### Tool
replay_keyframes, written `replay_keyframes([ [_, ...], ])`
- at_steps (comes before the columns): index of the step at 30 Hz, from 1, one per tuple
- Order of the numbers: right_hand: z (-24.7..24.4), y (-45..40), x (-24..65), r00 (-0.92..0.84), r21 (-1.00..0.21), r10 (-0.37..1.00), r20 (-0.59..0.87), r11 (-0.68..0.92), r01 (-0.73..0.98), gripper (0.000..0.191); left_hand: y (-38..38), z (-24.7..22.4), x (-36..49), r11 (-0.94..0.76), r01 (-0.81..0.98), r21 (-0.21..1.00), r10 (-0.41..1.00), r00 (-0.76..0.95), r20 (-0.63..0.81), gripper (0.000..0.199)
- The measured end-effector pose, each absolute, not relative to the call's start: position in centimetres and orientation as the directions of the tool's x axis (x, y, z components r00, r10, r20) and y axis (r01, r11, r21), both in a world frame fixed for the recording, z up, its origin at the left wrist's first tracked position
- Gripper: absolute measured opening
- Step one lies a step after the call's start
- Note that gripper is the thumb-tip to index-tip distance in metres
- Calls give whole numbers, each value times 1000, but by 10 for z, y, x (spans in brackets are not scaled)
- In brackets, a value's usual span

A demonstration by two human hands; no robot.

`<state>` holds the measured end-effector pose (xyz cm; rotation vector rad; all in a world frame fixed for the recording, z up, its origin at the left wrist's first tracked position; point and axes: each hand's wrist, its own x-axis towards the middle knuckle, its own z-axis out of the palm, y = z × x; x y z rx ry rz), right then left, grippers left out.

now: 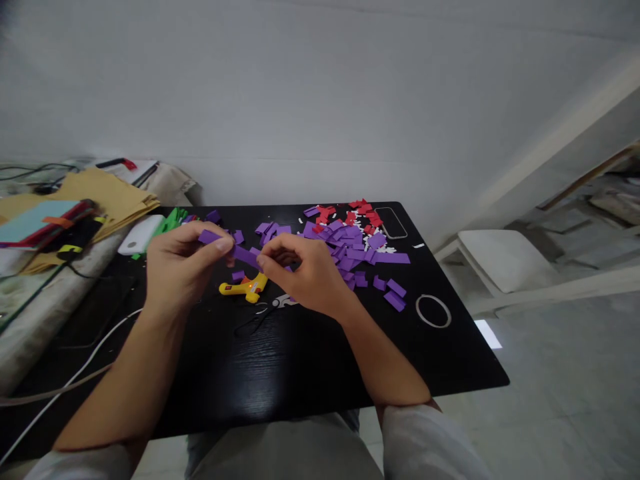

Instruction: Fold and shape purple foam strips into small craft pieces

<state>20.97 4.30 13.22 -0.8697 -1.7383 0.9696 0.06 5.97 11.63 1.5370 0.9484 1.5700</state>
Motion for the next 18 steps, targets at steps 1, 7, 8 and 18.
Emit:
replay_keyframes([
  [1,132,44,210,-316,-889,870,378,437,138,11,61,117,-1,-464,-19,885,885,-37,464,9],
  [7,130,48,222,-296,-894,876,381,431,122,9,74,131,-17,-581,-185,793,802,-296,519,15],
  [8,129,49,223,-281,-901,881,381,422,102,9,75,132,-18,-614,-187,767,775,-327,540,16],
  [18,123,50,209,-243,-963,932,269,262,-62,17,64,118,-2,-448,-89,890,893,-5,449,19],
])
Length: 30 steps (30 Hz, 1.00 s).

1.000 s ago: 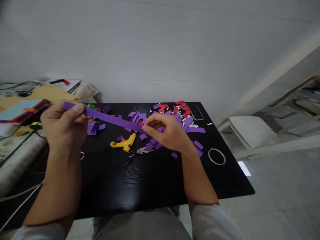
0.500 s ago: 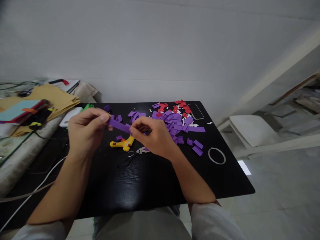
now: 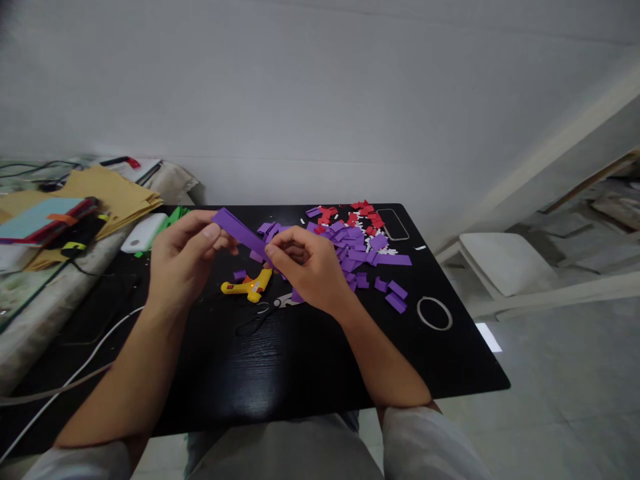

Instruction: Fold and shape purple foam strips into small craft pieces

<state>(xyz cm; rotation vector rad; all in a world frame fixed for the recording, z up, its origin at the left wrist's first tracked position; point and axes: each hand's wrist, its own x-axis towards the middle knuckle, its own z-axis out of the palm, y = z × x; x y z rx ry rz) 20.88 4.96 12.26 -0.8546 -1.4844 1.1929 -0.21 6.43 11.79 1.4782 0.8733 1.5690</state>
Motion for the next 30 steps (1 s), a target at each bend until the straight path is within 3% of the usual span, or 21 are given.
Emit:
replay_keyframes([
  [7,120,47,202,-277,-958,917,286,282,-55,18,53,127,13,-351,-47,935,926,133,354,27],
  [14,121,46,205,-300,-947,902,312,320,-21,13,58,119,11,-348,-11,937,937,-5,348,17],
  [22,130,50,219,-359,-960,903,236,274,58,10,75,132,-22,-504,-170,847,848,-285,447,14],
  [30,139,53,247,-440,-888,871,217,364,281,10,81,128,-31,-503,-71,862,846,-245,473,15],
])
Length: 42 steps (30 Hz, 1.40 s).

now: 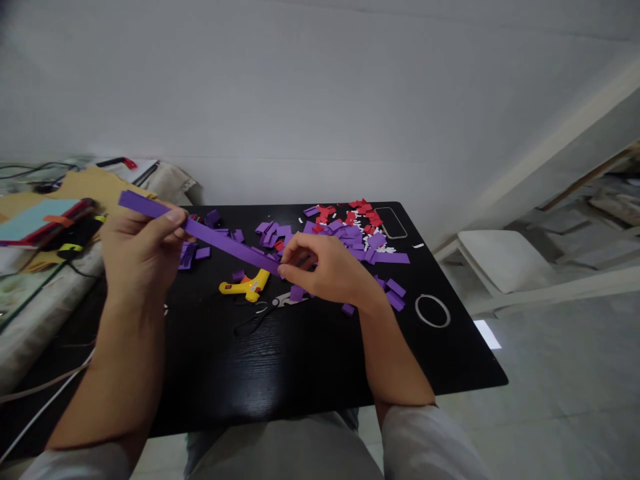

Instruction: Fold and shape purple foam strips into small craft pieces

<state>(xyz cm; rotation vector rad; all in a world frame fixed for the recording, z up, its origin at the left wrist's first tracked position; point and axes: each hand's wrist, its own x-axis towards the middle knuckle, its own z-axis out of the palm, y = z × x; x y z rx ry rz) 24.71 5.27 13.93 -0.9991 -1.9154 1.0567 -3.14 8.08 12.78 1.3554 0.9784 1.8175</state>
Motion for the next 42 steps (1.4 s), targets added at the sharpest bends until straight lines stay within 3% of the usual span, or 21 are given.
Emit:
replay_keyframes([
  [3,140,49,239,-361,-854,871,335,442,274,24,77,126,-27,-444,20,896,882,-169,441,13],
  [7,130,41,210,-282,-807,837,469,536,248,26,68,125,-12,-400,109,910,910,-72,409,12],
  [14,110,38,186,-230,-696,818,526,571,436,19,60,122,8,-374,68,925,926,-28,377,12],
  [24,113,45,193,-167,-908,910,380,401,121,24,62,125,7,-342,-4,940,928,154,338,29],
  [32,113,47,195,-155,-934,926,344,355,50,33,64,121,5,-302,-60,951,938,157,308,32],
  [37,111,50,194,-153,-948,940,306,316,47,49,64,120,7,-292,-69,954,940,161,300,35],
  [42,109,54,195,-283,-975,935,214,188,-118,40,62,119,7,-265,-76,961,941,199,275,35],
])
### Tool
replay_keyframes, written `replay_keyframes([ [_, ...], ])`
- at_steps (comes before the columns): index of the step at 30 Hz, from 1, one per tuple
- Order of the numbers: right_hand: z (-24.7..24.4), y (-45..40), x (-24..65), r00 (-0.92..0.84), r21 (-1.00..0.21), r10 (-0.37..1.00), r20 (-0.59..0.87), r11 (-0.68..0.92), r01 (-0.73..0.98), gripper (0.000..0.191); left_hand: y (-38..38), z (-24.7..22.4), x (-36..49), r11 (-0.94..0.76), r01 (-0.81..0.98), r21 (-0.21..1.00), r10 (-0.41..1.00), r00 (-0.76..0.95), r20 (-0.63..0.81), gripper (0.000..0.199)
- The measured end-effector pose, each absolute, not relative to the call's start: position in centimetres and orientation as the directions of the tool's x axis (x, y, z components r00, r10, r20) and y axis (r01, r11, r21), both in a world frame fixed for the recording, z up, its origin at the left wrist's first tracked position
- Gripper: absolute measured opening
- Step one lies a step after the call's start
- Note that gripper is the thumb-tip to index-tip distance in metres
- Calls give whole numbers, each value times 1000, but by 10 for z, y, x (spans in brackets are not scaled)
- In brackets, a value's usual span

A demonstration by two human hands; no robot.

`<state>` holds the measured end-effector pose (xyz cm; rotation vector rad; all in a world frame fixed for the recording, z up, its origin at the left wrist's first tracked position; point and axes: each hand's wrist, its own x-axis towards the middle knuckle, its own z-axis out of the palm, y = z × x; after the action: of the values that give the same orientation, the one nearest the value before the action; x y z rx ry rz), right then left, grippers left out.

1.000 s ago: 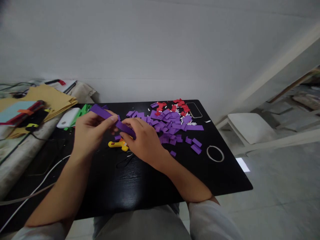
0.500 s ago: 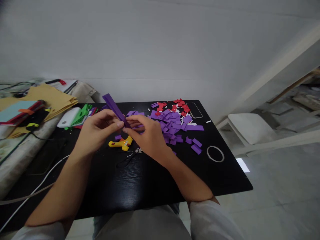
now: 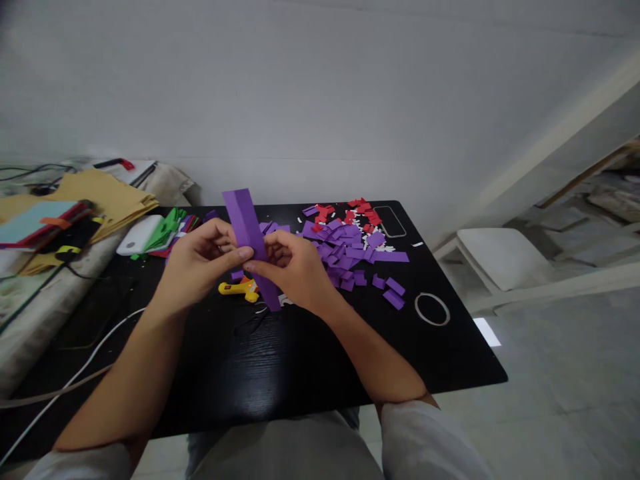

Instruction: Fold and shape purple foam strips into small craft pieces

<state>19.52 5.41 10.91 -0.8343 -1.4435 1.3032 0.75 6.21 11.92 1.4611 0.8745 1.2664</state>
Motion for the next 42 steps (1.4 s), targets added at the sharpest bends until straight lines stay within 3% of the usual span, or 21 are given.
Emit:
replay_keyframes([
  [8,109,57,197,-307,-982,935,178,150,-111,36,59,123,7,-316,14,949,923,237,304,24],
  [16,111,60,200,-333,-983,934,127,73,-171,29,64,116,5,-327,-22,945,917,232,323,14],
  [23,111,60,200,-261,-981,960,103,54,-186,35,61,119,6,-326,-29,945,904,284,320,22],
  [28,113,59,200,-286,-977,955,85,23,-213,35,61,121,5,-405,35,914,891,241,385,7],
  [34,115,58,199,-300,-974,950,81,11,-227,38,60,121,5,-453,86,887,878,214,428,5],
  [42,114,59,200,-259,-984,963,74,28,-178,44,60,119,6,-322,-42,946,926,192,324,32],
])
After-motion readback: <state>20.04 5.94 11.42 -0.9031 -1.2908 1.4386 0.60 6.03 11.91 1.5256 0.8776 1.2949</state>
